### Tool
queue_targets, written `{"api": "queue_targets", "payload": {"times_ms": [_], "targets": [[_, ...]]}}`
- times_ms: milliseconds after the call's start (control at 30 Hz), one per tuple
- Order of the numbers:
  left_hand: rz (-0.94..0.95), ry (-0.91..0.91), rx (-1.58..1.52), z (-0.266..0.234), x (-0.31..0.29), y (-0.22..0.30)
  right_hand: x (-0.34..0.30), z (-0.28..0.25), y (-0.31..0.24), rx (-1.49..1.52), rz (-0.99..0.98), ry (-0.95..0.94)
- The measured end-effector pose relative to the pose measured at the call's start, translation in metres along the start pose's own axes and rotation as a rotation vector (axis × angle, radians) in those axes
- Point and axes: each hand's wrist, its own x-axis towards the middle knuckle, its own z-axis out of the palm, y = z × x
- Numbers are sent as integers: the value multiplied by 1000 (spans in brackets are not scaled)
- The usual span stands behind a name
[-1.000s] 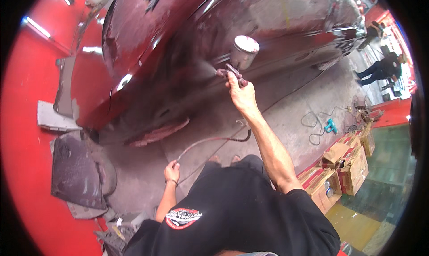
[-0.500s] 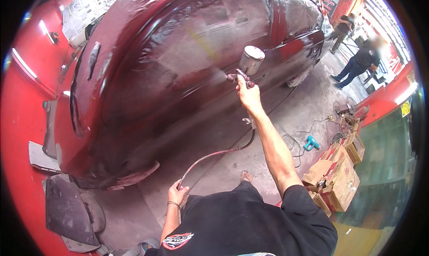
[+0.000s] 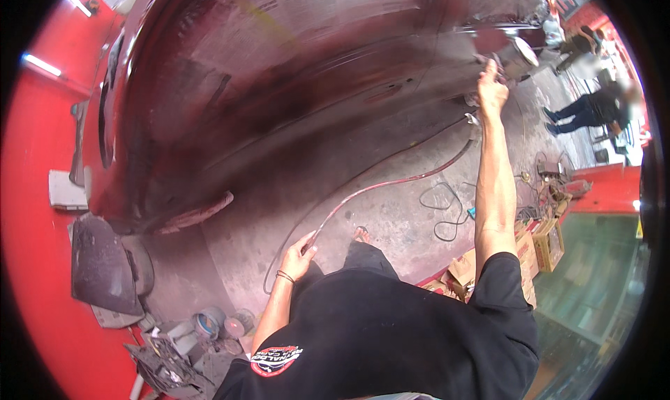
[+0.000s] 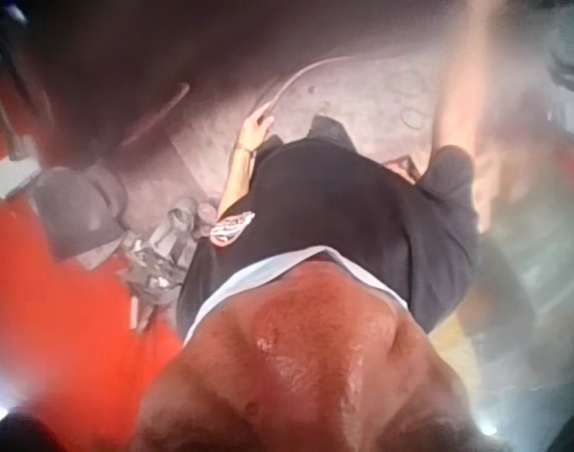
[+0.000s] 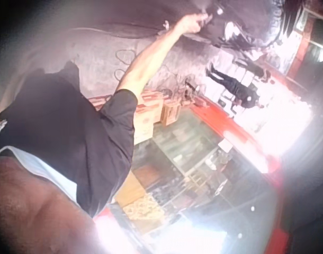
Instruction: The person prepares a spray gun and applies a coat of maroon paint to the front bumper of a car. After spraying, they use a heat gun to dry the freshly painted surface.
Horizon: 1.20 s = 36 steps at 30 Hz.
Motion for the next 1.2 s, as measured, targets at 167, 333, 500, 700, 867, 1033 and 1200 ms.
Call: {"api": "queue_targets", "payload": {"times_ms": [167,333,500,700,867,1033,1200], "targets": [[-17,88,-9,0,-28,-26,-52,-13,-15,138,121,-28],[-53,309,-68,3,-63,-103,-160,13,-42,176,63,-315],[-143,562,-46,-20,-112,-175,-298,60,-87,221,67,-539],[-264,757,-96,-75,-171,-252,-469,127,-127,103,-144,-774],[-231,988,-31,-125,-213,-303,-607,142,-179,210,-295,-1004],[-277,1189,1,-160,-214,-316,-677,122,-177,350,-345,-1281],[-140,1298,19,-166,-147,-289,-631,101,-129,367,-343,-1265]]}}
